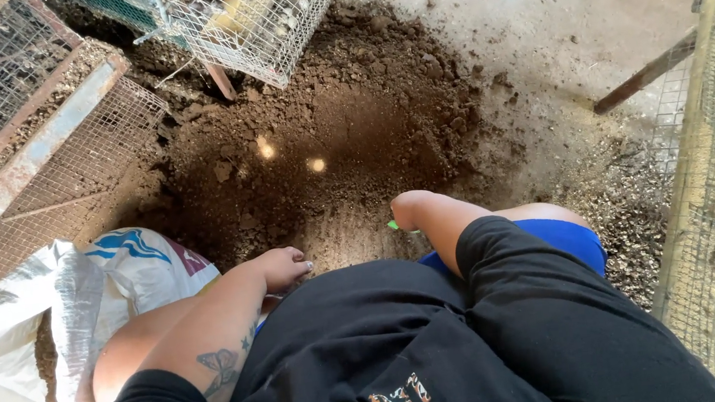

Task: Digging a hole in a pile of soil using a small hand trowel

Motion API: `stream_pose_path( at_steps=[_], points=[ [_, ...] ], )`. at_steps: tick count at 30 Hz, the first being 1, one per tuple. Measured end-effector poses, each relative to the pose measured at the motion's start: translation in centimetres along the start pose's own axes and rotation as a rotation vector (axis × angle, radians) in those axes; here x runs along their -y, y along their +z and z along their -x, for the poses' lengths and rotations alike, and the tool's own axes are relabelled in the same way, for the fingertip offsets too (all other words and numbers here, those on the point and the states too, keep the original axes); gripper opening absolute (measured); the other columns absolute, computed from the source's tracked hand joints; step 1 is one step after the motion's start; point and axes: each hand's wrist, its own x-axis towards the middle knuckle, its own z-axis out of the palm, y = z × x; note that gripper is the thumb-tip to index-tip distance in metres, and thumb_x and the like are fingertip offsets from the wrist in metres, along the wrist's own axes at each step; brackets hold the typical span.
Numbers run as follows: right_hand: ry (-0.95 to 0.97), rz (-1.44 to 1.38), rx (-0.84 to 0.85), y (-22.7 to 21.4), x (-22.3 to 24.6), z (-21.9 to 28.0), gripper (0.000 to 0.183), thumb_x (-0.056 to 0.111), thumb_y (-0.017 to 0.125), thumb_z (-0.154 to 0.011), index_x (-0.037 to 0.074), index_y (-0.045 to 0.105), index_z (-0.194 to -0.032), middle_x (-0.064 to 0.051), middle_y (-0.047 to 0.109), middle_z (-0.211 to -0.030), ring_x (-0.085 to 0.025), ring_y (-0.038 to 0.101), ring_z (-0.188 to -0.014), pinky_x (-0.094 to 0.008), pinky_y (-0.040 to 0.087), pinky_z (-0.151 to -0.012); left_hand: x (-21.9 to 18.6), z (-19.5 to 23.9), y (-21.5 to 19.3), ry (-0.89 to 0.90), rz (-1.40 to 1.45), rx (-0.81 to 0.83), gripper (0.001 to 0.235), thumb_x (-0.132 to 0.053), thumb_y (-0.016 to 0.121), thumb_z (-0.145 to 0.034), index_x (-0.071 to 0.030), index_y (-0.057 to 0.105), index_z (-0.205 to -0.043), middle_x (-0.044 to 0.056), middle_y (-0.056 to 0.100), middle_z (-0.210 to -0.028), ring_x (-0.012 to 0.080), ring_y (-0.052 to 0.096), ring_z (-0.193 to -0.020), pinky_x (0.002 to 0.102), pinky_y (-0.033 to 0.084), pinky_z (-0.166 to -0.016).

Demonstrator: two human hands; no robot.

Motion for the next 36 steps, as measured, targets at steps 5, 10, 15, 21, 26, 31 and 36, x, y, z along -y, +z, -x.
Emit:
stream_pose_path(
  at_steps=[5, 10, 15, 21, 26, 31, 36],
  points=[
    [0.005, -0.044, 0.018, 0.4, -0.6, -0.9, 0.05, 0.015, 0.045, -0.093, -0.001, 0.063, -0.137, -0.023, 0.067, -0.134, -0.04, 0.065, -0.122, -0.054, 0.056, -0.1, 1.0, -0.9, 0.2, 0.039, -0.049, -0.025, 0.061, -0.061, 0.056, -0.091, -0.017, 0.068, -0.131, 0.01, 0.069, -0.137, 0.0326, 0.059, -0.133, 0.045, 0.051, -0.112],
    [0.046, 0.03, 0.005, 2.0, -1.2, -3.1, 0.05, 0.02, 0.047, -0.091, 0.004, 0.065, -0.135, -0.017, 0.067, -0.135, -0.036, 0.066, -0.124, -0.051, 0.056, -0.104, -0.2, 0.8, -0.1, 0.023, -0.042, -0.022, 0.063, -0.062, 0.056, -0.092, -0.018, 0.064, -0.137, 0.008, 0.068, -0.14, 0.0295, 0.059, -0.135, 0.044, 0.05, -0.112],
    [0.001, 0.166, 0.012, 3.7, -2.2, -5.7, 0.046, 0.021, 0.048, -0.088, 0.005, 0.072, -0.124, -0.016, 0.073, -0.121, -0.033, 0.071, -0.113, -0.051, 0.058, -0.097, 1.1, -1.0, 0.4, 0.035, -0.038, -0.028, 0.068, -0.063, 0.06, -0.09, -0.019, 0.061, -0.142, 0.006, 0.066, -0.144, 0.0275, 0.057, -0.138, 0.042, 0.049, -0.113],
    [-0.039, 0.31, 0.036, 4.5, -2.5, -6.5, 0.042, 0.019, 0.042, -0.093, 0.006, 0.073, -0.118, -0.012, 0.074, -0.113, -0.029, 0.073, -0.104, -0.048, 0.063, -0.092, 0.9, -0.8, 0.5, 0.031, -0.036, -0.038, 0.066, -0.064, 0.06, -0.091, -0.02, 0.063, -0.14, 0.005, 0.067, -0.142, 0.0262, 0.058, -0.136, 0.042, 0.05, -0.113],
    [-0.102, 0.472, 0.014, 4.7, -2.7, -5.9, 0.043, 0.021, 0.038, -0.096, 0.01, 0.072, -0.12, -0.01, 0.073, -0.12, -0.027, 0.07, -0.113, -0.043, 0.06, -0.098, 0.3, 0.5, -0.1, 0.061, -0.027, -0.042, 0.062, -0.059, 0.061, -0.09, -0.017, 0.066, -0.135, 0.007, 0.07, -0.136, 0.0284, 0.061, -0.133, 0.043, 0.051, -0.111],
    [-0.057, 0.322, 0.0, 4.2, -2.5, -5.1, 0.044, 0.023, 0.038, -0.097, 0.011, 0.072, -0.122, -0.009, 0.073, -0.122, -0.028, 0.07, -0.114, -0.045, 0.059, -0.101, 0.8, -0.2, 0.1, 0.072, -0.056, -0.064, 0.054, -0.06, 0.058, -0.089, -0.02, 0.074, -0.122, 0.005, 0.074, -0.129, 0.0291, 0.065, -0.127, 0.043, 0.054, -0.107],
    [0.035, 0.093, -0.041, 1.3, -1.8, -3.2, 0.048, 0.032, 0.036, -0.099, 0.011, 0.074, -0.119, -0.007, 0.074, -0.12, -0.029, 0.071, -0.112, -0.05, 0.059, -0.096, 0.3, 0.5, -0.2, 0.083, -0.037, -0.046, 0.061, -0.059, 0.059, -0.091, -0.017, 0.067, -0.134, 0.008, 0.071, -0.134, 0.0282, 0.062, -0.131, 0.043, 0.053, -0.109]
  ],
)
